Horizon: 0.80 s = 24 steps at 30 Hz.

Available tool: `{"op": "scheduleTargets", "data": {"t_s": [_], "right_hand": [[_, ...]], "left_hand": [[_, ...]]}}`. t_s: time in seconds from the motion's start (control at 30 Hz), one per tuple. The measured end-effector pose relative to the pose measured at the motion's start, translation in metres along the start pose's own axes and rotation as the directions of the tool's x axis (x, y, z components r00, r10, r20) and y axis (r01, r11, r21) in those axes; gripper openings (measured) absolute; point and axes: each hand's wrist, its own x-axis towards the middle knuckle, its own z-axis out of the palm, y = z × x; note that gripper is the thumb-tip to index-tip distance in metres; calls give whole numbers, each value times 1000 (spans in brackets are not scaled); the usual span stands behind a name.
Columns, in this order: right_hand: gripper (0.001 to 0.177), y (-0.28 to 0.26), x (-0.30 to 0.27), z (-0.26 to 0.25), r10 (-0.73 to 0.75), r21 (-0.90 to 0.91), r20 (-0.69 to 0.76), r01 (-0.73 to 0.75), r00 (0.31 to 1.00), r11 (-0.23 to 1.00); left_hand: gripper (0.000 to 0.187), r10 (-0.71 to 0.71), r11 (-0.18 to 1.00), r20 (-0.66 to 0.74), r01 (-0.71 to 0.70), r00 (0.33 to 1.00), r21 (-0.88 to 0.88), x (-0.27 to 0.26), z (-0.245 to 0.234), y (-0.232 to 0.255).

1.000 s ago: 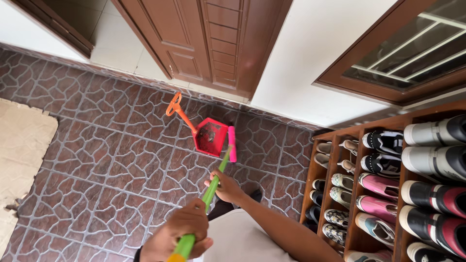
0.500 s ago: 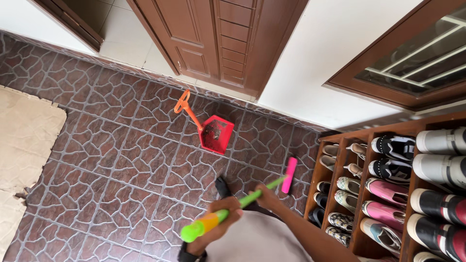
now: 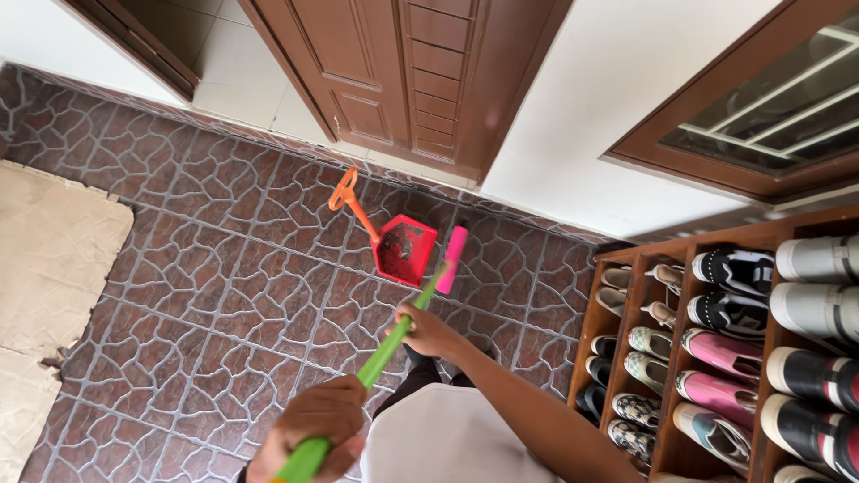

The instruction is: The person sweeps debris from a tiled floor into a dustpan using a small broom and then carries the dustpan and broom across the area.

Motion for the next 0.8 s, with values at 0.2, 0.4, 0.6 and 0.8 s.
{"op": "scheduleTargets", "data": {"t_s": [0.2,0.4,0.6,0.8], "right_hand": [[33,107,-48,-25,80,-199,18,-75,997,977],[31,179,-89,-35,200,-60,-139,-209,970,976],[16,142,-26,-5,-140,-172,-90,123,986,977],[12,69,65,44,-196,160,-193,228,961,960]], "left_hand": [[27,-308,932,-146,267,940,-246,-29,15,-53],[11,-596,794,-35,583,802,-171,-28,79,-98],[23,-493,868,-93,480,865,-128,-23,47,-84],[28,-261,959,-193,277,946,58,-5,-1,-46]]}}
